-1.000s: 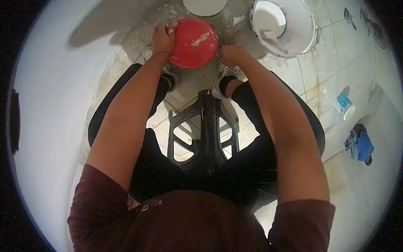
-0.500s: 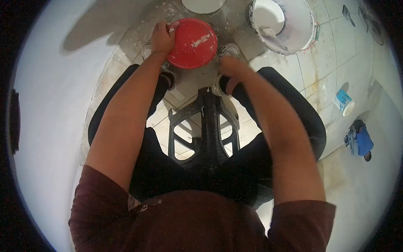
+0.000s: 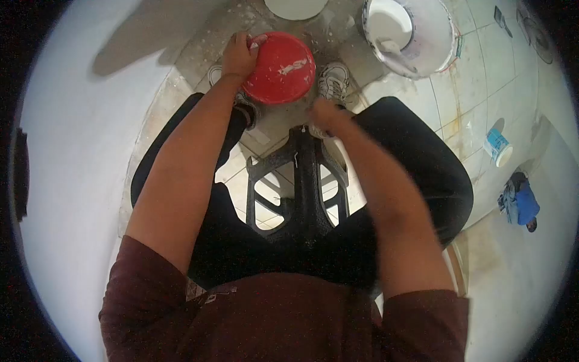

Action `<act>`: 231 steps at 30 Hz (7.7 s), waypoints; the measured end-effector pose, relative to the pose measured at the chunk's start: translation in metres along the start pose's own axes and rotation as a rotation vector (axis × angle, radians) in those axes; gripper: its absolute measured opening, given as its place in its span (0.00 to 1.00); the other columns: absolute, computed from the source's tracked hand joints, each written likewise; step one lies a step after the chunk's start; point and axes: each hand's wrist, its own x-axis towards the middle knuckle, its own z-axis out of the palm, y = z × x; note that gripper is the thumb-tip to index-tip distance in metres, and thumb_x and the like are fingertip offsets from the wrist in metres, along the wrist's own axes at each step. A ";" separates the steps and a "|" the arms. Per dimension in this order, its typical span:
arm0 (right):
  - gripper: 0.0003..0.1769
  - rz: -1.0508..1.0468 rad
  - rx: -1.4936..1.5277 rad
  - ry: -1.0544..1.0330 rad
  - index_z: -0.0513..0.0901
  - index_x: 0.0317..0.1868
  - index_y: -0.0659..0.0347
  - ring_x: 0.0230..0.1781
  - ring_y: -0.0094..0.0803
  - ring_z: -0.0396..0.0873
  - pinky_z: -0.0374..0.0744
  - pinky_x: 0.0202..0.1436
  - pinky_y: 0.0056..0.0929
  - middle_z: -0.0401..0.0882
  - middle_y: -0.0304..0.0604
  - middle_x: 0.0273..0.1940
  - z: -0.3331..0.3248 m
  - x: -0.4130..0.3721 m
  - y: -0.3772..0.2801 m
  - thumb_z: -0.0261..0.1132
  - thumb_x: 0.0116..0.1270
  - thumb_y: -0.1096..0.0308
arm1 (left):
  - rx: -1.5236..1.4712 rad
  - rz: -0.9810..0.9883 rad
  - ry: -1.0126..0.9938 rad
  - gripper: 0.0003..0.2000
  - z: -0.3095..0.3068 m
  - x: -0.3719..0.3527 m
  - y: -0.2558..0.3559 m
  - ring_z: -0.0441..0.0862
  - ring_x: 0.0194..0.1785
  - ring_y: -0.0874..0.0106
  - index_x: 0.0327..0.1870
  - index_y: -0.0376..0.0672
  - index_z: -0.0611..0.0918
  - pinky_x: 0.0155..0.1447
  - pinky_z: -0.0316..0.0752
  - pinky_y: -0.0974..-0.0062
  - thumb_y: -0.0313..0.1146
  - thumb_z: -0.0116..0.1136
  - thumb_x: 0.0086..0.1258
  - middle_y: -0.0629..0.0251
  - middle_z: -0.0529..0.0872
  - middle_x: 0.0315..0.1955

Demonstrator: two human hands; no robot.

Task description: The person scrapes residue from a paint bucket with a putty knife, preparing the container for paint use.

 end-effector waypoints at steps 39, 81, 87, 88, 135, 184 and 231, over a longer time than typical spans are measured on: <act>0.22 0.363 0.076 0.242 0.86 0.39 0.63 0.45 0.54 0.82 0.78 0.50 0.50 0.84 0.58 0.43 0.016 -0.030 -0.037 0.61 0.63 0.50 | 0.384 0.279 0.160 0.18 0.006 -0.008 0.033 0.74 0.61 0.59 0.52 0.49 0.80 0.63 0.67 0.51 0.44 0.62 0.63 0.58 0.80 0.51; 0.30 -0.116 0.733 0.145 0.75 0.61 0.59 0.39 0.35 0.83 0.81 0.41 0.36 0.84 0.49 0.41 -0.114 0.065 -0.029 0.67 0.64 0.52 | 0.571 0.850 -0.559 0.34 -0.063 0.042 0.079 0.73 0.57 0.56 0.47 0.42 0.71 0.56 0.70 0.55 0.35 0.80 0.36 0.58 0.76 0.50; 0.24 -0.117 0.550 0.131 0.81 0.52 0.53 0.39 0.35 0.82 0.81 0.37 0.38 0.84 0.47 0.38 -0.149 0.068 -0.065 0.68 0.63 0.47 | 0.451 0.704 -0.443 0.35 -0.080 0.036 0.053 0.73 0.54 0.53 0.45 0.40 0.71 0.55 0.68 0.54 0.37 0.80 0.35 0.54 0.76 0.46; 0.24 -0.142 0.491 0.119 0.80 0.53 0.51 0.36 0.35 0.81 0.80 0.37 0.38 0.84 0.44 0.36 -0.148 0.083 -0.066 0.67 0.63 0.46 | 0.441 0.658 -0.425 0.34 -0.083 0.030 0.048 0.73 0.54 0.52 0.45 0.40 0.71 0.55 0.68 0.54 0.38 0.80 0.36 0.55 0.76 0.46; 0.20 -0.333 -0.270 0.003 0.83 0.46 0.60 0.46 0.54 0.81 0.79 0.49 0.49 0.83 0.53 0.42 -0.176 0.087 -0.051 0.65 0.61 0.53 | 0.215 -0.143 0.196 0.35 -0.043 -0.039 -0.006 0.66 0.67 0.48 0.67 0.62 0.73 0.69 0.64 0.53 0.60 0.65 0.56 0.53 0.64 0.69; 0.22 0.116 0.685 0.039 0.75 0.54 0.65 0.56 0.46 0.77 0.73 0.59 0.46 0.82 0.54 0.51 -0.102 0.068 0.027 0.58 0.67 0.59 | -0.223 -0.571 0.269 0.33 -0.021 -0.035 -0.020 0.82 0.52 0.48 0.53 0.37 0.83 0.58 0.74 0.57 0.63 0.51 0.68 0.42 0.85 0.46; 0.24 0.545 1.499 0.407 0.76 0.50 0.59 0.49 0.40 0.78 0.75 0.55 0.44 0.78 0.48 0.48 0.088 0.046 0.011 0.44 0.77 0.47 | -0.203 -0.131 0.013 0.21 -0.016 -0.037 -0.017 0.82 0.49 0.53 0.47 0.41 0.85 0.56 0.75 0.61 0.52 0.59 0.68 0.51 0.86 0.45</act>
